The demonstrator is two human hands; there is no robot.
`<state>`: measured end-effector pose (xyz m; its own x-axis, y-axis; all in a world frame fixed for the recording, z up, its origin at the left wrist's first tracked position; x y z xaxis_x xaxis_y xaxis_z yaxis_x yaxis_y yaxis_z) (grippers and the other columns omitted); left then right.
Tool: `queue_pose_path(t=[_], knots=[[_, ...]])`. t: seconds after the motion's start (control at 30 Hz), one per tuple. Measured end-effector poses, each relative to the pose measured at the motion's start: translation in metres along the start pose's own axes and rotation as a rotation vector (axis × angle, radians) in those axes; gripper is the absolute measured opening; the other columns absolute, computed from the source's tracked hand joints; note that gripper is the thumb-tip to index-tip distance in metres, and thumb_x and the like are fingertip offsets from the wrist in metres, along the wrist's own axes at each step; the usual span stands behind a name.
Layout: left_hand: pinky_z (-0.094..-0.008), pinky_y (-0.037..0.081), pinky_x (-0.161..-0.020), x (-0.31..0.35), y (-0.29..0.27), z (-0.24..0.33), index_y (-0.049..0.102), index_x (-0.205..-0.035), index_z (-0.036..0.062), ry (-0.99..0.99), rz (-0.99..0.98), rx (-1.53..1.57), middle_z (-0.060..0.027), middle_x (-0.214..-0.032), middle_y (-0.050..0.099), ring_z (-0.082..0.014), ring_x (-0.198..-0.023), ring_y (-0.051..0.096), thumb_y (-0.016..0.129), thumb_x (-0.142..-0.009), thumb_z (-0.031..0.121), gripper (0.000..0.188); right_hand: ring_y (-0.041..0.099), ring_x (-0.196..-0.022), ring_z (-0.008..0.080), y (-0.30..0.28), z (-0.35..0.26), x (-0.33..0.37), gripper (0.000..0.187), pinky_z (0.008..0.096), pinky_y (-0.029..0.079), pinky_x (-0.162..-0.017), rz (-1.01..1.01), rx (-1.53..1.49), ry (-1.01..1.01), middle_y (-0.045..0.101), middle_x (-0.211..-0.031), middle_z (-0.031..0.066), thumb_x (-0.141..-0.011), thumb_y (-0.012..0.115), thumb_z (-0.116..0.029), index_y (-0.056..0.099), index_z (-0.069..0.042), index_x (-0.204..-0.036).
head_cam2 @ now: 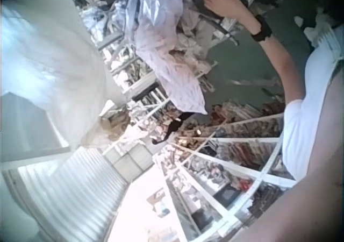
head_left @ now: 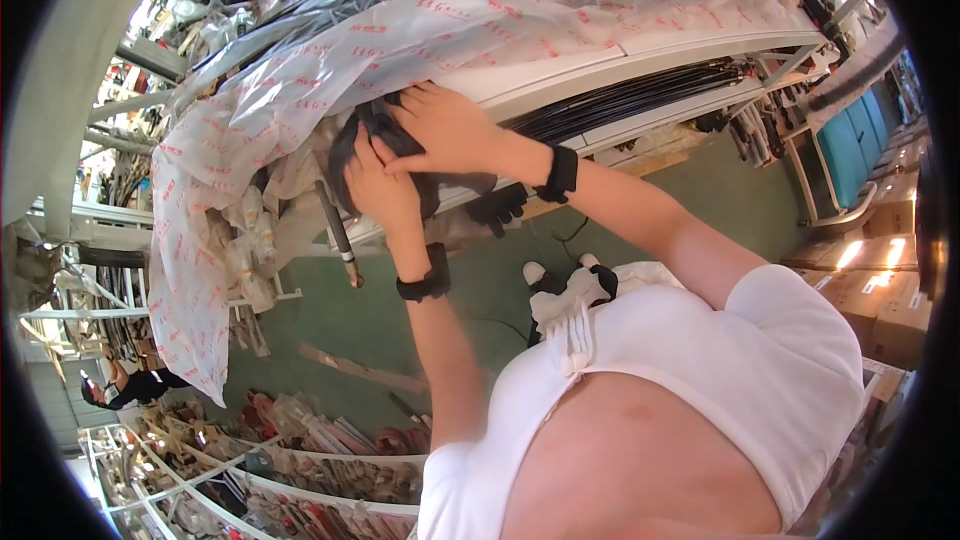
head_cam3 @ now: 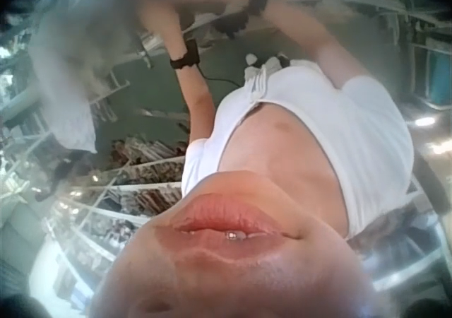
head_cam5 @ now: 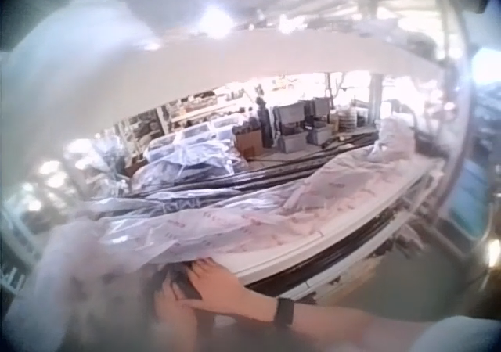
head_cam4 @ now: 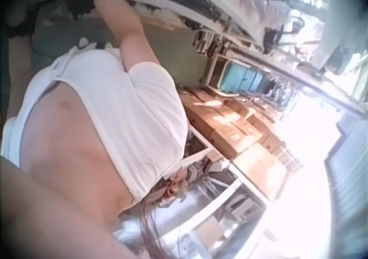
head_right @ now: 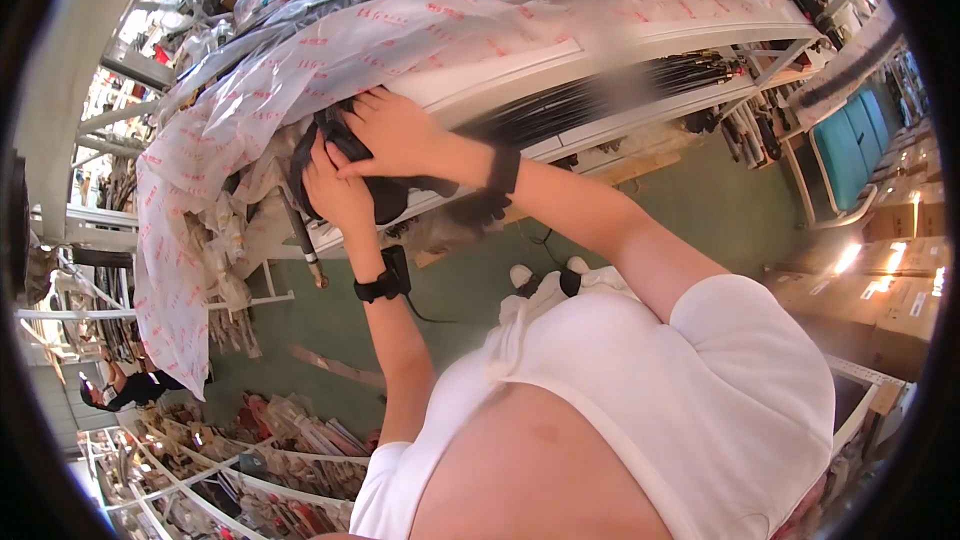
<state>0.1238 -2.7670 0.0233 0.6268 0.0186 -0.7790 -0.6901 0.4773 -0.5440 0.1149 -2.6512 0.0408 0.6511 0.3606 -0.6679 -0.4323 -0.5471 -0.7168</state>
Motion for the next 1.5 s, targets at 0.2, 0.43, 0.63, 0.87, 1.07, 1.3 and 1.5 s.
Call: queue_pose_path(t=[0.2,0.43,0.63,0.87,1.07,1.3,1.5], knots=[[-0.0429,0.042,-0.065,0.023,0.005,0.019,0.052,-0.121,0.0139,-0.104,-0.161,-0.180,-0.0122,-0.075,0.057,-0.0318,-0.072,0.053,0.051,-0.086,0.020,0.035,0.048,-0.108,0.0355,-0.024,-0.003,0.047,0.057,0.0407,0.035,-0.097,-0.081,-0.025,0.047,0.052,-0.111,0.0238,-0.071,0.066,-0.032,0.049,0.002,-0.114],[-0.0423,0.043,-0.066,0.045,0.024,0.098,0.045,-0.125,0.0068,0.071,-0.215,0.022,-0.0151,-0.074,0.055,-0.0340,-0.071,0.052,0.057,-0.078,0.012,0.048,0.045,-0.114,0.0360,-0.078,0.026,0.113,0.055,0.0416,0.033,-0.101,0.035,-0.045,0.203,0.051,-0.115,0.0203,-0.072,0.065,-0.022,0.046,-0.004,-0.121],[-0.0443,0.041,-0.070,0.103,0.023,0.119,0.030,-0.134,0.0028,-0.114,-0.382,0.173,-0.0202,-0.085,0.054,-0.0377,-0.080,0.050,0.059,-0.067,0.001,0.073,0.044,-0.113,0.0391,-0.091,0.021,0.167,0.061,0.0405,0.035,-0.099,-0.144,-0.248,0.325,0.051,-0.117,0.0205,-0.078,0.063,-0.022,0.037,-0.011,-0.133],[-0.0455,0.043,-0.070,0.209,-0.016,0.084,0.026,-0.133,-0.0021,-0.351,-0.440,0.183,-0.0230,-0.089,0.057,-0.0400,-0.080,0.053,0.061,-0.075,0.010,0.069,0.053,-0.092,0.0338,-0.066,-0.032,0.211,0.053,0.0370,0.045,-0.080,-0.436,-0.497,0.158,0.054,-0.091,0.0159,-0.078,0.061,-0.024,0.046,-0.009,-0.126],[-0.0420,0.042,-0.080,0.242,-0.089,0.040,0.036,-0.130,0.0016,-0.454,-0.299,-0.023,-0.0203,-0.098,0.058,-0.0386,-0.094,0.053,0.057,-0.072,0.004,0.062,0.053,-0.081,0.0313,-0.069,-0.089,0.217,0.050,0.0372,0.046,-0.072,-0.615,-0.687,0.058,0.053,-0.086,0.0128,-0.078,0.059,-0.020,0.046,-0.010,-0.126],[-0.0396,0.049,-0.080,0.274,-0.115,-0.018,0.034,-0.132,0.0106,-0.797,-0.133,0.586,-0.0187,-0.111,0.055,-0.0306,-0.098,0.057,0.053,-0.083,0.010,0.052,0.053,-0.089,0.0332,-0.042,-0.148,0.195,0.058,0.0389,0.044,-0.076,-0.720,-0.863,-0.017,0.054,-0.097,0.0157,-0.086,0.054,-0.026,0.030,-0.010,-0.137],[-0.0368,0.038,-0.098,0.279,-0.175,-0.042,0.017,-0.140,0.0083,-0.941,0.077,0.899,-0.0127,-0.128,0.043,-0.0231,-0.112,0.048,0.039,-0.094,0.024,0.053,0.051,-0.088,0.0316,-0.014,-0.209,0.156,0.064,0.0368,0.041,-0.077,-0.601,-1.085,-0.101,0.051,-0.097,0.0184,-0.089,0.050,-0.036,0.022,-0.010,-0.140]])
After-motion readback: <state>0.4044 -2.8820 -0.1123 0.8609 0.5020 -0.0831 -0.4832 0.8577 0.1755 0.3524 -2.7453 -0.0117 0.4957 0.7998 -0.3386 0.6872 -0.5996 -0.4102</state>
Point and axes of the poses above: each hand's wrist, its own x-axis away from the middle knuckle, its own y-axis out of the palm, z = x × y, the point moved 5 cm from there along -x, towards the middle knuckle
